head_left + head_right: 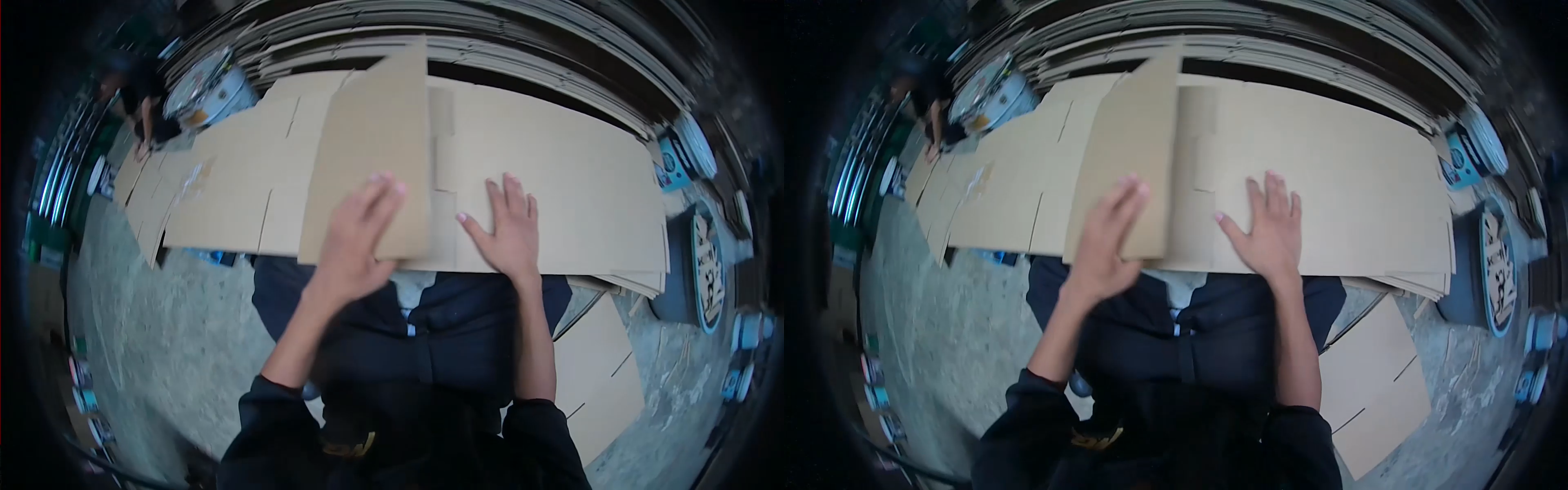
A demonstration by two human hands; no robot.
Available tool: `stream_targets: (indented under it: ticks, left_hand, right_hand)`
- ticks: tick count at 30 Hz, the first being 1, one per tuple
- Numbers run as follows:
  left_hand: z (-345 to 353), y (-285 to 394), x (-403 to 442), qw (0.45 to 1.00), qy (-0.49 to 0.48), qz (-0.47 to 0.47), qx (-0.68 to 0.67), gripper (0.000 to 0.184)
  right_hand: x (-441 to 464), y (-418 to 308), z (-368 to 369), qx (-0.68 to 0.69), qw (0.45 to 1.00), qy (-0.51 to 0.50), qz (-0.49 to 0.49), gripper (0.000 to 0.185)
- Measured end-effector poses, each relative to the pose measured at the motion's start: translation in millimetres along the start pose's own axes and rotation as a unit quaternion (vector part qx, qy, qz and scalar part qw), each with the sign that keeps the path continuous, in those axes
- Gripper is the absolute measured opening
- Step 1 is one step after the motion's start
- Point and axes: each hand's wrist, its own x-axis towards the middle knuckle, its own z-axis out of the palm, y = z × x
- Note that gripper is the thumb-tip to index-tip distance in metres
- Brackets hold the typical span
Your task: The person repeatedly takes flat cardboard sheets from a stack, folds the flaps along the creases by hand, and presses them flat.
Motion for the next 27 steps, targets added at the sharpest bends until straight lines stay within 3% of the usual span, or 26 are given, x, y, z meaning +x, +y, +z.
stream_targets:
  ticks: [3, 10, 17, 20, 27]
  left_hand:
    - [35.4, 10.3, -4.3, 0.984, -0.149, 0.001, 0.101, 0.087]
    - [25.4, 1.2, 7.8, 0.973, -0.212, -0.006, 0.088, 0.087]
    - [25.1, -160.9, 77.0, 0.963, -0.154, -0.162, 0.153, 0.085]
    - [21.8, -182.3, 92.7, 0.965, -0.139, -0.187, 0.117, 0.091]
    - [32.6, -186.0, 84.1, 0.964, -0.096, -0.166, 0.187, 0.094]
  right_hand:
    - [-3.7, 3.8, 4.1, 0.008, 1.000, 0.009, -0.012, 0.086]
    - [-2.7, 2.1, 4.1, 0.000, 1.000, -0.001, -0.008, 0.085]
    - [-2.2, -0.1, 2.2, -0.003, 1.000, -0.008, -0.015, 0.084]
    - [-0.8, -1.2, 0.9, -0.008, 1.000, -0.007, -0.019, 0.084]
    - [1.9, -5.5, -2.3, -0.014, 0.999, -0.030, -0.014, 0.084]
